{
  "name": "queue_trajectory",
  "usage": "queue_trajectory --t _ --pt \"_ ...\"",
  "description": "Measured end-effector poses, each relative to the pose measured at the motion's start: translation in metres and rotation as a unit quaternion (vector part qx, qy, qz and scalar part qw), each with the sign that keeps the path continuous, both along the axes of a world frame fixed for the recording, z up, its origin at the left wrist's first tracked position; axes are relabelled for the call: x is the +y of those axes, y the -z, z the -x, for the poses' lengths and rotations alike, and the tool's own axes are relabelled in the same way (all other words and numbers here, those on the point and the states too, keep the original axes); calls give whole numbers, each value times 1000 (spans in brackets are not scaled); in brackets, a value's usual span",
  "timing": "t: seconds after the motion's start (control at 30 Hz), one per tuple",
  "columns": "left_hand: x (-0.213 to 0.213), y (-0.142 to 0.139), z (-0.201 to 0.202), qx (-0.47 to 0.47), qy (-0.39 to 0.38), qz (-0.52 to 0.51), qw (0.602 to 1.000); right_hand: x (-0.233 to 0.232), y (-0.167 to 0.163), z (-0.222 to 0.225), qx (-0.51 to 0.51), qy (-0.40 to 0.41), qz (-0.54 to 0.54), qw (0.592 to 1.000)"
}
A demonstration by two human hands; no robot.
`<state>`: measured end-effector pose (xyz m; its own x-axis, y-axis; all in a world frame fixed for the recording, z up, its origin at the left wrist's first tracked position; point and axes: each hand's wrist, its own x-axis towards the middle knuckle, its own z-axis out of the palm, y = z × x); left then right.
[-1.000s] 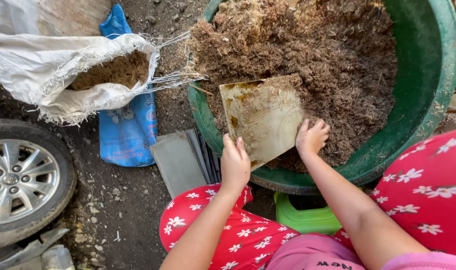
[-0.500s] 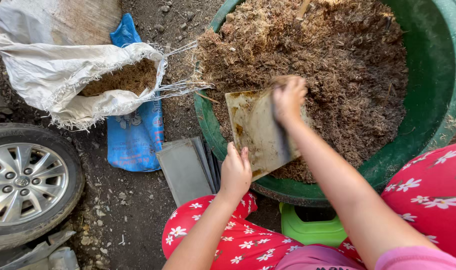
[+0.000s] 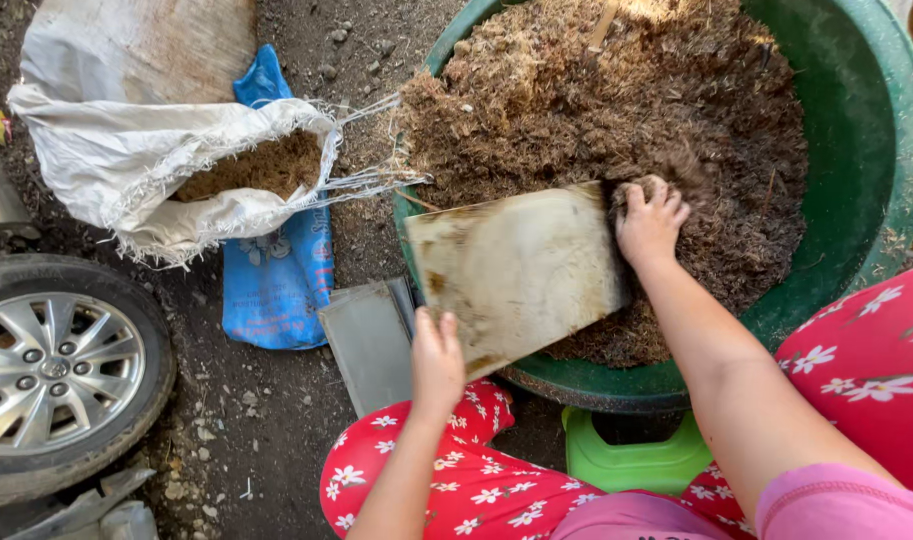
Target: The person sits on a small stool and repeatedly cleans rectangular metal trays by rubbing them with a handful of fibrous material taken from a large green basin. After cleaning each tray, the person places it on a stack to the right.
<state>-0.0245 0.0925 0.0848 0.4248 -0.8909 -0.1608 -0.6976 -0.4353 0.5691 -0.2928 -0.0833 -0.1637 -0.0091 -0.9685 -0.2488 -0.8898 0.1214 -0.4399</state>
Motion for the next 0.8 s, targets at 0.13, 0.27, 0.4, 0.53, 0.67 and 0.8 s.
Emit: queue_trajectory --t 0.13,0.27,0.4,0.53,0.67,0.8 --pt "12 16 -47 85 -82 -34 992 5 -15 35 96 47 -29 994" --pt "13 49 -67 83 -75 -44 993 14 -40 50 65 86 -107 988" --pt "26 70 -77 73 -74 -74 992 21 -79 42 85 57 -176 979" --pt "35 81 -83 94 -82 -32 992 18 -136 -4 -142 209 -242 937" --pt "49 92 -87 184 -144 -74 970 49 -175 -83 -175 73 -197 962" --pt "57 114 -95 238 -195 -62 949 79 -168 -157 -25 -172 -70 982"
